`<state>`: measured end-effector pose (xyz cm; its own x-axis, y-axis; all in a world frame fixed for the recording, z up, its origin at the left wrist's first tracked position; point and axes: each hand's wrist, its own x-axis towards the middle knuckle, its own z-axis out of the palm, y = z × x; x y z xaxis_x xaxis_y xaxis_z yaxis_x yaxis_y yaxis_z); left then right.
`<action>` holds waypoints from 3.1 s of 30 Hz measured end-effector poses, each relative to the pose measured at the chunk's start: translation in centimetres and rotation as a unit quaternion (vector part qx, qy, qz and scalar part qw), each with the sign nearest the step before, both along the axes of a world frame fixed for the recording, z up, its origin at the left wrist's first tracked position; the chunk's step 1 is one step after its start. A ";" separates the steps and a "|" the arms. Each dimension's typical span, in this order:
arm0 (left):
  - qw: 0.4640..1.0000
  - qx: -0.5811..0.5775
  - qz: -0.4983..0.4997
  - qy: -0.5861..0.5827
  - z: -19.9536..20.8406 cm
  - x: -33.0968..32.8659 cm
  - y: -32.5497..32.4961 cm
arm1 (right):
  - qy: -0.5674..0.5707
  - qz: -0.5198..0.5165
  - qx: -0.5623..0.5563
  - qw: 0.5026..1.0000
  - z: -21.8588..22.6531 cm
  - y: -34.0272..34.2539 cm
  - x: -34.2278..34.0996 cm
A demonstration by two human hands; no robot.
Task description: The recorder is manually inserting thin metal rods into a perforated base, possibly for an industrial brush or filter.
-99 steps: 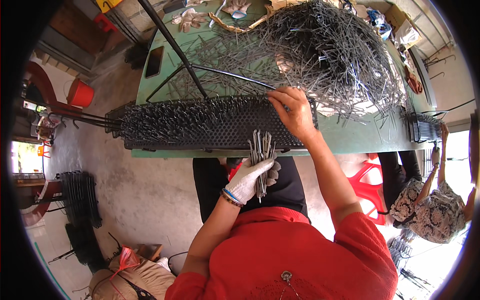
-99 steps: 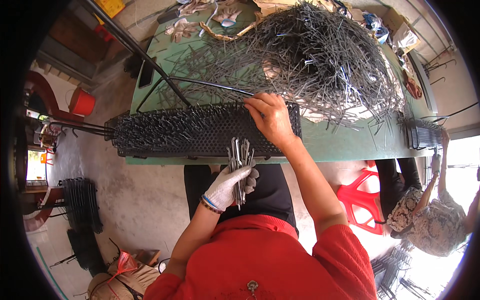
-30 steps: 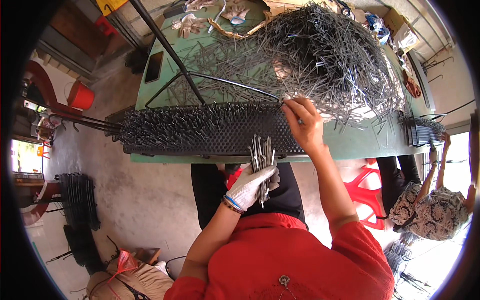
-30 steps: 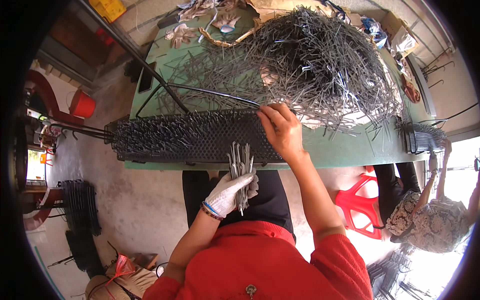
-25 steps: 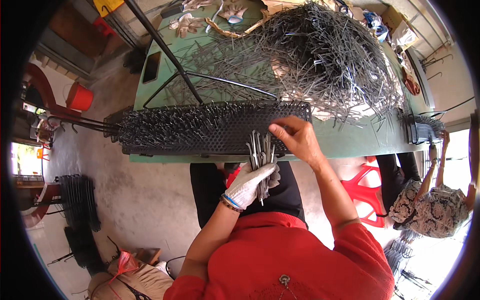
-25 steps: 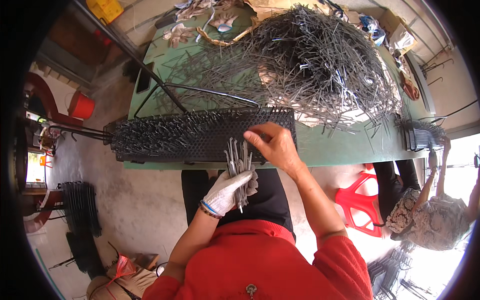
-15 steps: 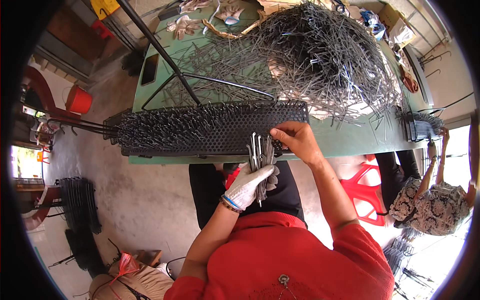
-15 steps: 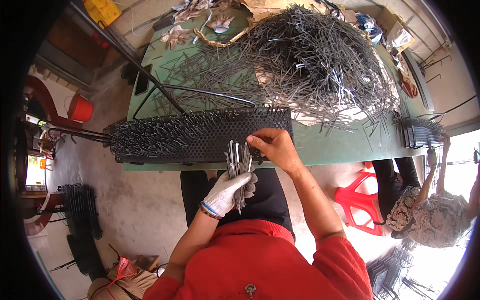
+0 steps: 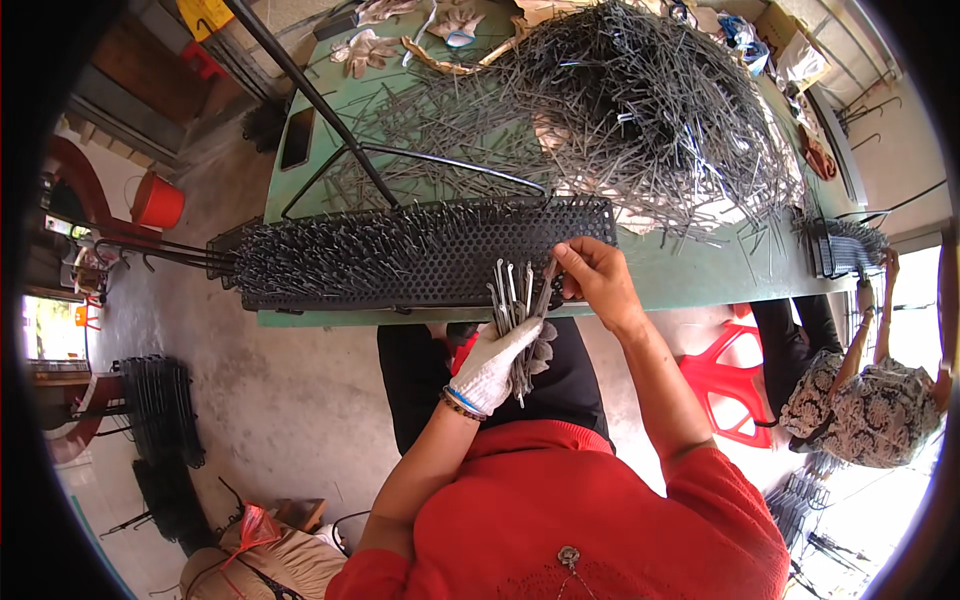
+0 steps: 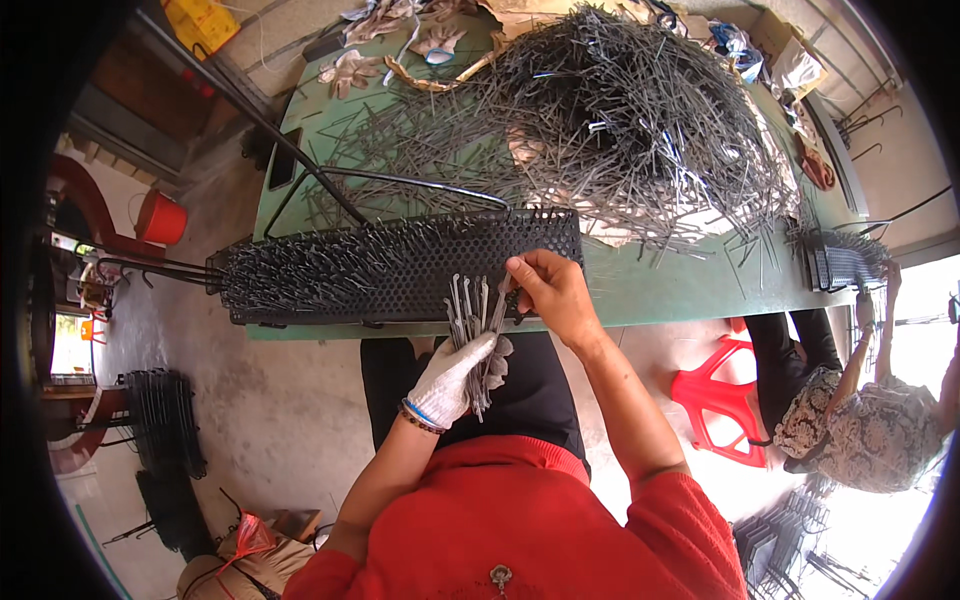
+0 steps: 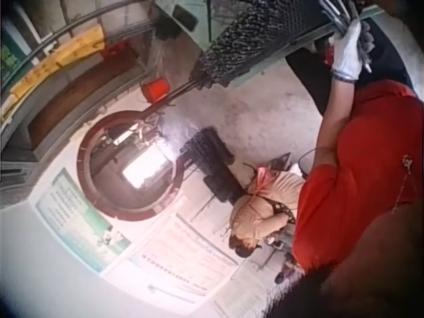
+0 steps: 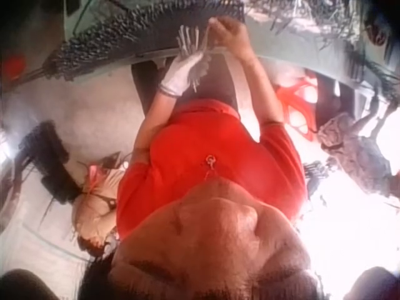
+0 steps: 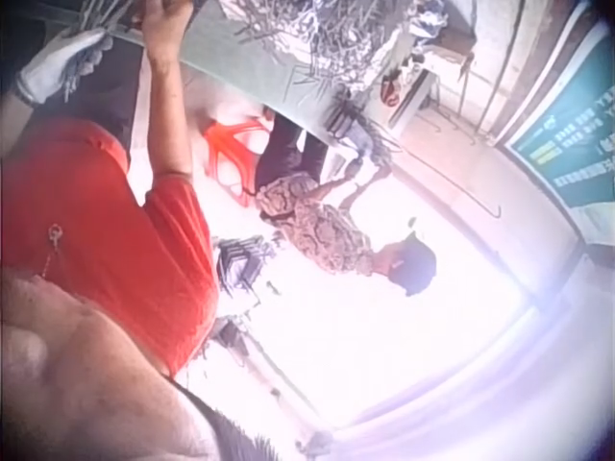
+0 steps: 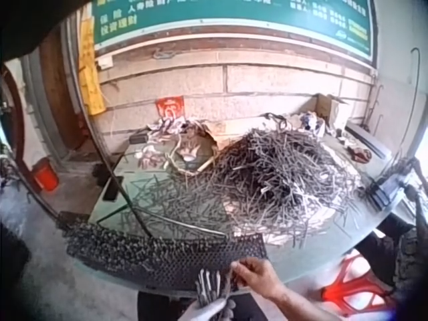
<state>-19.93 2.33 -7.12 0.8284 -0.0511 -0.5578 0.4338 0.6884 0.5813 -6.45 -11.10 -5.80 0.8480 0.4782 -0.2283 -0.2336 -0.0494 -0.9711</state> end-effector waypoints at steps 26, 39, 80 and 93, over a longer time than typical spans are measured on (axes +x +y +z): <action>0.998 -0.007 0.056 0.022 -0.4 0.0 -0.1 | -0.129 -0.150 0.076 0.977 0.5 0.3 0.7; 0.998 0.000 0.038 0.043 -0.8 -0.2 -0.4 | -0.423 -0.198 -0.112 0.877 0.4 2.2 5.3; 0.999 -0.004 0.003 0.042 -0.5 -0.1 -0.6 | -0.359 -0.186 -0.108 0.908 1.5 0.3 5.1; 1.000 -0.004 -0.006 0.023 -0.6 -0.2 -0.4 | -0.438 -0.219 -0.117 0.864 0.8 0.8 5.1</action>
